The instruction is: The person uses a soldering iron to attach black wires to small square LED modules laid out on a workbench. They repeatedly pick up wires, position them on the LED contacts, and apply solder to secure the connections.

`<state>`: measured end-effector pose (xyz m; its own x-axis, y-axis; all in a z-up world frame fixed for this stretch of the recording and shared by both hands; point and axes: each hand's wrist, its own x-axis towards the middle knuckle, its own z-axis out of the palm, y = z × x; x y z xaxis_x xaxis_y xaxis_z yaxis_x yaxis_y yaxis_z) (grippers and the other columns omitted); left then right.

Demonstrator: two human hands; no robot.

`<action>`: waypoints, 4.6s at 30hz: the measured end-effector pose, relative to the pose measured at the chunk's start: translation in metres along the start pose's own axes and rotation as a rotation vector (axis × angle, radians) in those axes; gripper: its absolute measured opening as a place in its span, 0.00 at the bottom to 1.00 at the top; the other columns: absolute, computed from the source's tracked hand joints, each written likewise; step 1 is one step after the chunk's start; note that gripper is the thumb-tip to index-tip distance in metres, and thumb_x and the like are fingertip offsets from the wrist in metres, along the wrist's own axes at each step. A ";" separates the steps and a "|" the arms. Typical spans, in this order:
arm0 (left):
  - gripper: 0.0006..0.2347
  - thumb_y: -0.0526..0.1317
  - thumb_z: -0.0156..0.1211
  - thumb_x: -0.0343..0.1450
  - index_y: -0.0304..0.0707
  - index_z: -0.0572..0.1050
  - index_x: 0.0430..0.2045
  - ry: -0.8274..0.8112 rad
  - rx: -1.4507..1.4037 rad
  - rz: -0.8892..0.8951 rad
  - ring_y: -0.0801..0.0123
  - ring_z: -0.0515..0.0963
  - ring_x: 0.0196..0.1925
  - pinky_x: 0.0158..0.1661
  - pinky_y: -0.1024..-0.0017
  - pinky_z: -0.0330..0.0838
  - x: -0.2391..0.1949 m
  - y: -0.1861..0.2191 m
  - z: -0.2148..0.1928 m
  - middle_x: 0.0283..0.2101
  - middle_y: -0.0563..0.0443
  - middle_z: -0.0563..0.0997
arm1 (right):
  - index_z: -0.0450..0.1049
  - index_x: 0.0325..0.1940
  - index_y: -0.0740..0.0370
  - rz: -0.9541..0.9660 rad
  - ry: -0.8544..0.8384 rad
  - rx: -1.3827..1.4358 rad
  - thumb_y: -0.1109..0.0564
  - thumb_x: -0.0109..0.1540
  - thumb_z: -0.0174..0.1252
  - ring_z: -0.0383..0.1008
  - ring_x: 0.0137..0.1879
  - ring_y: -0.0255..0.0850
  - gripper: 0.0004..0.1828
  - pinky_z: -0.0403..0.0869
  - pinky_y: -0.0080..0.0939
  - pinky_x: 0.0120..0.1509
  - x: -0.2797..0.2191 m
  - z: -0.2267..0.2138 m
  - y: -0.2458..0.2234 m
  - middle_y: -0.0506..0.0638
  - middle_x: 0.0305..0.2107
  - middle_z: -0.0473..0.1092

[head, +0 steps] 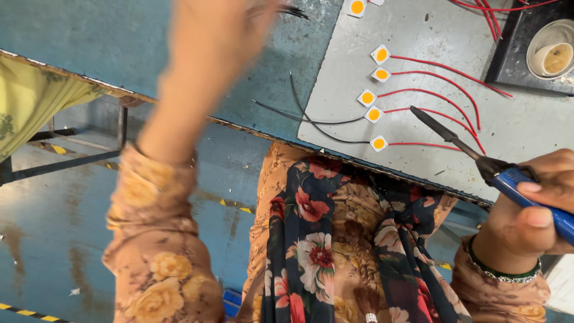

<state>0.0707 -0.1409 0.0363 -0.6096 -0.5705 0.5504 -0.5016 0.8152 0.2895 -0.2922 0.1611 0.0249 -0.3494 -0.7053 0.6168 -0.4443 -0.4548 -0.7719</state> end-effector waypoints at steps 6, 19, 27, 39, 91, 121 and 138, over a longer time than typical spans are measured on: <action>0.07 0.34 0.63 0.72 0.43 0.78 0.43 -0.171 -0.123 -0.036 0.61 0.73 0.46 0.46 0.63 0.63 -0.027 0.083 0.031 0.41 0.53 0.73 | 0.63 0.35 0.71 -0.026 -0.020 -0.017 0.49 0.71 0.53 0.59 0.29 0.44 0.21 0.60 0.40 0.38 0.000 0.004 0.000 0.55 0.27 0.60; 0.05 0.41 0.62 0.77 0.42 0.79 0.41 -0.188 -0.252 -0.203 0.61 0.75 0.43 0.45 0.63 0.64 -0.027 0.100 0.049 0.38 0.53 0.74 | 0.64 0.36 0.70 -0.116 -0.146 -0.070 0.48 0.72 0.53 0.68 0.26 0.49 0.21 0.64 0.42 0.35 0.018 0.015 -0.002 0.56 0.25 0.64; 0.11 0.34 0.56 0.77 0.39 0.78 0.52 -0.195 -0.385 -0.245 0.59 0.75 0.46 0.48 0.64 0.66 -0.034 0.108 0.040 0.40 0.52 0.73 | 0.67 0.37 0.72 -0.107 -0.217 -0.084 0.51 0.70 0.54 0.69 0.25 0.51 0.18 0.66 0.43 0.33 0.030 0.019 -0.002 0.58 0.22 0.64; 0.05 0.41 0.68 0.72 0.47 0.80 0.39 -0.028 -0.238 -0.282 0.67 0.73 0.41 0.41 0.66 0.59 -0.044 0.127 0.051 0.37 0.60 0.73 | 0.63 0.41 0.72 -0.133 -0.118 0.072 0.52 0.67 0.60 0.69 0.21 0.47 0.19 0.71 0.43 0.29 0.032 0.046 0.011 0.58 0.21 0.67; 0.05 0.38 0.66 0.73 0.45 0.76 0.40 -0.042 -0.238 -0.252 0.65 0.72 0.46 0.49 0.64 0.61 -0.051 0.124 0.059 0.40 0.58 0.72 | 0.73 0.35 0.69 -0.144 -0.662 -0.116 0.55 0.67 0.61 0.72 0.27 0.49 0.13 0.71 0.41 0.35 0.098 0.090 -0.023 0.55 0.22 0.68; 0.05 0.37 0.66 0.73 0.44 0.76 0.38 -0.021 -0.244 -0.247 0.65 0.72 0.45 0.49 0.64 0.61 -0.052 0.125 0.058 0.40 0.57 0.72 | 0.68 0.34 0.71 -0.113 -0.340 0.039 0.51 0.67 0.62 0.66 0.20 0.43 0.19 0.69 0.40 0.30 0.071 0.079 -0.002 0.57 0.22 0.69; 0.06 0.42 0.66 0.71 0.48 0.78 0.37 -0.040 -0.126 -0.252 0.64 0.73 0.50 0.56 0.53 0.59 -0.034 0.112 0.035 0.43 0.57 0.73 | 0.69 0.39 0.73 0.021 -0.279 0.089 0.50 0.68 0.60 0.67 0.29 0.47 0.19 0.66 0.40 0.36 0.038 0.017 0.021 0.60 0.26 0.65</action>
<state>0.0141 -0.0339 0.0225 -0.5003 -0.7585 0.4175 -0.5618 0.6513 0.5100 -0.3012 0.1158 0.0298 -0.1116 -0.8319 0.5435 -0.3606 -0.4758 -0.8023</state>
